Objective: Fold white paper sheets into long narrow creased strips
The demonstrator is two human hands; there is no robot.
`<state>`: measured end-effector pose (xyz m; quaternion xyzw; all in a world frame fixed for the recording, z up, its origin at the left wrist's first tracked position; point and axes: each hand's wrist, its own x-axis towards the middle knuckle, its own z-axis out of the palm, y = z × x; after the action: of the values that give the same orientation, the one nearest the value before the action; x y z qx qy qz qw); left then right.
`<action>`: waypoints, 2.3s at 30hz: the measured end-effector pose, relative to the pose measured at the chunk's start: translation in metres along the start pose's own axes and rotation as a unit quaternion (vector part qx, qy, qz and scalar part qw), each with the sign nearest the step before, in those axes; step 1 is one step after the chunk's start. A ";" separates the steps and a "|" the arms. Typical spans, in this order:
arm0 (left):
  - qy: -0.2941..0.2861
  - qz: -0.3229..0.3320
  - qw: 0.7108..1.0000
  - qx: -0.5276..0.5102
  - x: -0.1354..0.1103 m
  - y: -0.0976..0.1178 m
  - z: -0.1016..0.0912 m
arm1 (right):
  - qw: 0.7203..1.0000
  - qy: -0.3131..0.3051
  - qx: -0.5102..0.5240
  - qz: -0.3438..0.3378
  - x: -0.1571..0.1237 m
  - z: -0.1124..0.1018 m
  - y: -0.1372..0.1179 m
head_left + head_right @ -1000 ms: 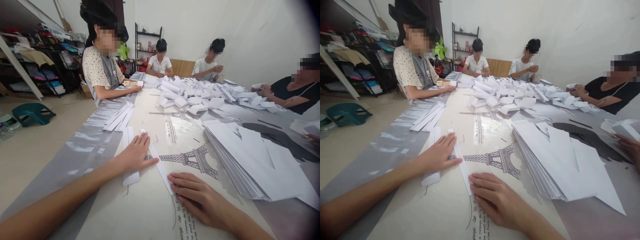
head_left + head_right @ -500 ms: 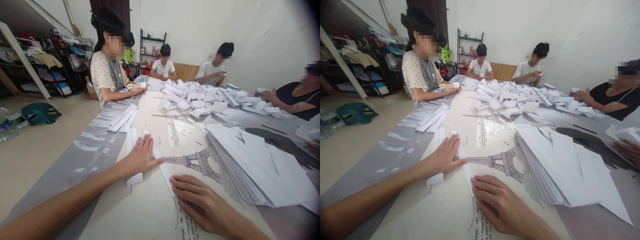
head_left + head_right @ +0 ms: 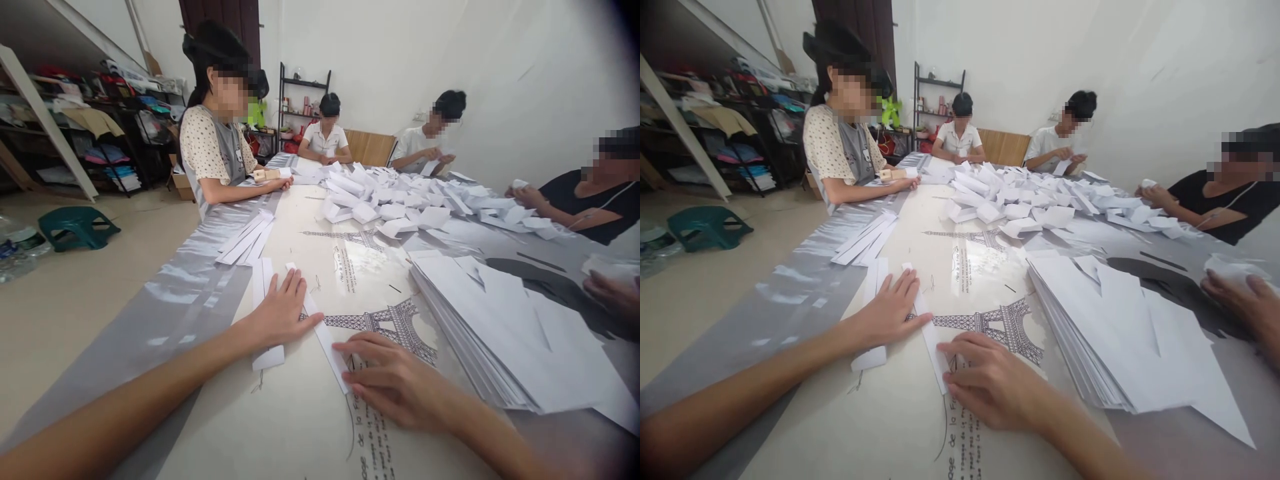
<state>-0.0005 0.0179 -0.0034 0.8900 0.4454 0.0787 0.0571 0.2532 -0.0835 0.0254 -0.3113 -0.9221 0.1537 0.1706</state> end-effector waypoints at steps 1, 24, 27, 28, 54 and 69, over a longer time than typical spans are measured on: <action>-0.004 -0.001 1.000 0.001 0.000 0.000 0.000 | 1.000 -0.007 0.004 0.006 0.002 -0.002 0.004; 0.012 -0.001 1.000 -0.013 0.002 -0.001 0.003 | 0.996 -0.036 0.010 0.076 -0.008 0.003 -0.009; 0.021 0.004 1.000 -0.011 0.002 -0.002 0.004 | 0.998 -0.023 -0.021 0.060 -0.018 0.007 -0.017; 0.025 0.007 1.000 -0.011 0.002 -0.002 0.005 | 0.998 -0.017 -0.032 0.056 -0.021 0.008 -0.019; 0.049 -0.056 0.997 -0.007 0.019 -0.034 0.006 | 0.995 0.030 -0.090 0.028 -0.008 0.017 -0.024; 0.156 -0.031 0.951 -0.264 0.015 -0.045 0.004 | 0.972 0.148 -0.024 0.184 0.098 0.039 0.042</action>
<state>-0.0262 0.0571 -0.0135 0.8056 0.4394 0.3294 0.2222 0.1855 0.0025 -0.0045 -0.4987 -0.8173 0.1122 0.2661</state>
